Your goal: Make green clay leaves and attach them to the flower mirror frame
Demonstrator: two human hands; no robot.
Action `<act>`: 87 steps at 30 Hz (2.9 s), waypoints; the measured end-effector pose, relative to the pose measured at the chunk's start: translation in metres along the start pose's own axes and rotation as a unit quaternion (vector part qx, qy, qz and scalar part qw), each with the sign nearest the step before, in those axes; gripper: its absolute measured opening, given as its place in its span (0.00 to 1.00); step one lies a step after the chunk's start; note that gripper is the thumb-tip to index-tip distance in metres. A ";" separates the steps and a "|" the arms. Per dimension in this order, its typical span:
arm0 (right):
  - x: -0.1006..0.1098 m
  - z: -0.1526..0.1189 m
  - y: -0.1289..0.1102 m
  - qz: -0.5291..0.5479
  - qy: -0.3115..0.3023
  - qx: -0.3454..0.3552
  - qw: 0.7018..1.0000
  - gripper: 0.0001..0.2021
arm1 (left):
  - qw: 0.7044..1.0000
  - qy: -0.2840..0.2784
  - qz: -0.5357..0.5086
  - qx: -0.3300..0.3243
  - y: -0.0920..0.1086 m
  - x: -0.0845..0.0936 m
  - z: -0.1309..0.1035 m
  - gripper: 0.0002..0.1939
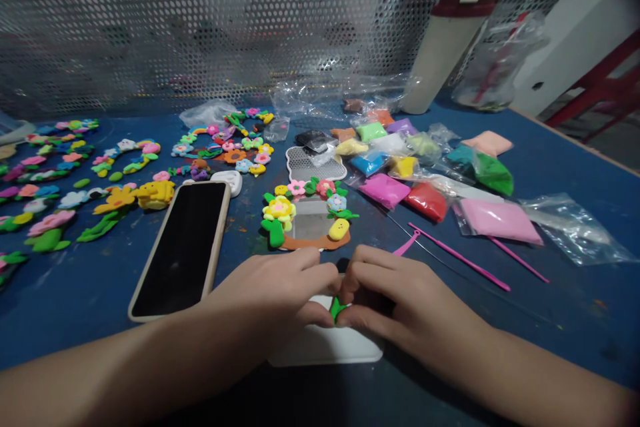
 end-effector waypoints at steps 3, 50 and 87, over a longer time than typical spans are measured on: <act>0.001 0.000 0.001 0.008 -0.014 0.000 1.000 0.07 | 1.000 0.006 -0.009 0.005 -0.001 0.000 0.000 0.05; -0.005 -0.018 -0.014 -0.119 -0.010 0.052 0.992 0.09 | 0.990 0.113 0.067 -0.052 0.011 0.007 -0.012 0.06; -0.011 -0.016 -0.031 -0.212 0.034 0.163 0.963 0.19 | 0.982 0.135 0.109 -0.072 0.004 0.004 -0.011 0.04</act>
Point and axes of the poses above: each hand's wrist, its own z-axis towards the middle knuckle, its own x-axis out of the back of the hand, y = z × x, the point moved 7 cm from there along z, towards the middle knuckle, and after that the axes turned 15 degrees about z, right-handed, at the moved point
